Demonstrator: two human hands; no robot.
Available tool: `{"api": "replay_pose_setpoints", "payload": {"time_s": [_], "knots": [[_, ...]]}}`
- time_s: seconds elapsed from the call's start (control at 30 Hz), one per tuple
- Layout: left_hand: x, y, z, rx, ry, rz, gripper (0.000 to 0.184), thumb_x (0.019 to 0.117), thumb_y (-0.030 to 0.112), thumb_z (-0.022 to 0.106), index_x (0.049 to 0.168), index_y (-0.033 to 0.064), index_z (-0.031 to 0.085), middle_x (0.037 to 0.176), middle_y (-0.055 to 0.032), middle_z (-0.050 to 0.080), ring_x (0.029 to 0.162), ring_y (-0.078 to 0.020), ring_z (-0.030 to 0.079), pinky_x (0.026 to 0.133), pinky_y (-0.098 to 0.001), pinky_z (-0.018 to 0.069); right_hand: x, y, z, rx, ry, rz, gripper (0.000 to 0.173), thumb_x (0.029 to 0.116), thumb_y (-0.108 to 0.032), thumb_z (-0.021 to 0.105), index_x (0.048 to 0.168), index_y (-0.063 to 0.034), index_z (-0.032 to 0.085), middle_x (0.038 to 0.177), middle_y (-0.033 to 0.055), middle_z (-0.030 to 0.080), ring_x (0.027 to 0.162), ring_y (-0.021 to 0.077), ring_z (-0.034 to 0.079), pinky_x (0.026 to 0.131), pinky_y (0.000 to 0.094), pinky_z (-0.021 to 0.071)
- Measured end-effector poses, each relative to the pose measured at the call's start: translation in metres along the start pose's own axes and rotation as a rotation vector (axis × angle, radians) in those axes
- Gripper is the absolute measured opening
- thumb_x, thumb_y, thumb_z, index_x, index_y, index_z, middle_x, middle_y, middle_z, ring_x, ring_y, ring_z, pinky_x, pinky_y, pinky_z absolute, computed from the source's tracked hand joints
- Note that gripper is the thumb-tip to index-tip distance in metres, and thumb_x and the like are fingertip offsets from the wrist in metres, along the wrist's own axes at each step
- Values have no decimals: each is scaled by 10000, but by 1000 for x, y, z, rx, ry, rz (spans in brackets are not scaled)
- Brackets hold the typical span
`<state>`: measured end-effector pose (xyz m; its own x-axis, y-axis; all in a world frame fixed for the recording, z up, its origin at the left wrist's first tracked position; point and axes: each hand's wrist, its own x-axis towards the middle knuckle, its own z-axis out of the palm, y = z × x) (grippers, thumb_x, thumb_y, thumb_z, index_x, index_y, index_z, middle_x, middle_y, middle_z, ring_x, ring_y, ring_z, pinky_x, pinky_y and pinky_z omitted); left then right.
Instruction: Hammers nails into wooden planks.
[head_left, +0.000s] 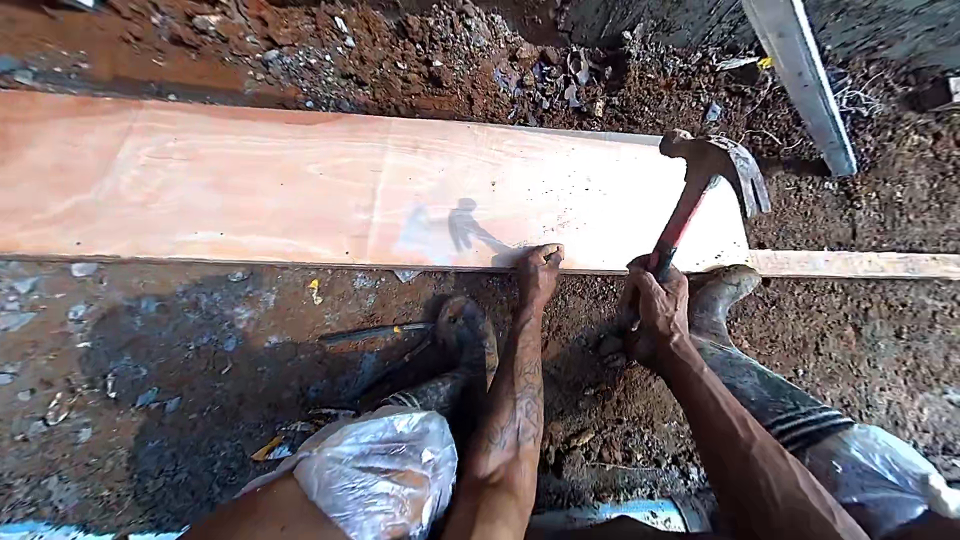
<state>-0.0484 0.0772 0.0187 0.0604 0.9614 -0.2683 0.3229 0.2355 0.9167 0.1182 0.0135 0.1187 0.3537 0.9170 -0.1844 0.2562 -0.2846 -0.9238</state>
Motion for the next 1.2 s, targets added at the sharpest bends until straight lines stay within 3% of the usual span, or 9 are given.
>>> {"api": "replay_pose_setpoints", "payload": {"time_s": [0.1, 0.37, 0.57, 0.67, 0.8, 0.93, 1.0, 1.1, 1.2], "knots": [[0, 10, -2, 16, -41, -5, 229, 1028, 167, 620, 1162, 21, 735, 1135, -185, 731, 1099, -315, 681, 1019, -529, 494, 0, -16, -18, 3, 141, 5, 136, 956, -188, 550, 880, -104, 625, 519, -61, 470, 416, 73, 456, 443, 272, 436], [2, 13, -2, 110, -17, 53, 218, 1027, 126, 594, 1136, 30, 757, 1110, -162, 747, 1090, -266, 696, 1034, -467, 493, -40, -84, -46, -74, -11, 62, 193, 988, -293, 562, 912, -138, 650, 519, -23, 469, 398, 109, 462, 414, 284, 445], [3, 7, 0, 150, -15, 119, 248, 1045, 130, 545, 1141, 24, 747, 1121, -172, 739, 1098, -283, 689, 1039, -482, 486, -89, -47, -29, -137, -83, 133, 191, 965, -289, 576, 907, -122, 649, 560, -44, 526, 442, 86, 508, 453, 278, 465], [1, 13, 2, 186, -13, 102, 243, 1045, 139, 559, 1151, 29, 748, 1149, -175, 731, 1127, -296, 679, 1053, -489, 470, -94, -28, -26, -358, -153, 200, 229, 1008, -299, 554, 997, -89, 646, 620, -36, 525, 499, 76, 515, 511, 285, 462], [2, 11, 5, 242, -31, 144, 230, 1030, 143, 588, 1137, 44, 766, 1161, -171, 721, 1132, -308, 672, 1044, -488, 481, -96, -29, -13, -597, -212, 260, 331, 1064, -279, 513, 1276, -43, 606, 809, 96, 633, 715, 222, 622, 706, 431, 514], [3, 10, 7, 260, -46, 144, 234, 1028, 155, 591, 1128, 43, 771, 1166, -173, 711, 1130, -315, 666, 1032, -506, 484, -103, -18, 1, -652, -73, -42, 350, 1055, -222, 501, 1261, 46, 595, 787, 143, 674, 701, 280, 681, 690, 449, 563], [1, 11, 7, 281, -45, 136, 236, 1030, 161, 592, 1137, 49, 770, 1180, -170, 708, 1141, -313, 663, 1035, -505, 484, -104, -15, 4, -719, -116, 1, 364, 1071, -238, 468, 1283, 38, 575, 827, 163, 686, 752, 314, 699, 722, 476, 565], [-1, 12, 10, 319, -15, 144, 222, 1016, 145, 614, 1119, 7, 753, 1200, -196, 700, 1145, -348, 666, 1034, -516, 494, -95, -23, 3, -837, -328, 293, 411, 1105, -303, 403, 1396, -31, 503, 1000, 194, 703, 971, 366, 706, 873, 527, 537], [1, 18, 8, 329, -39, 127, 233, 1026, 142, 598, 1141, 20, 759, 1210, -194, 696, 1154, -345, 659, 1037, -516, 485, -103, -22, 5, -763, -191, 129, 388, 1083, -269, 460, 1327, 19, 553, 867, 173, 694, 807, 331, 709, 764, 490, 561]]}}
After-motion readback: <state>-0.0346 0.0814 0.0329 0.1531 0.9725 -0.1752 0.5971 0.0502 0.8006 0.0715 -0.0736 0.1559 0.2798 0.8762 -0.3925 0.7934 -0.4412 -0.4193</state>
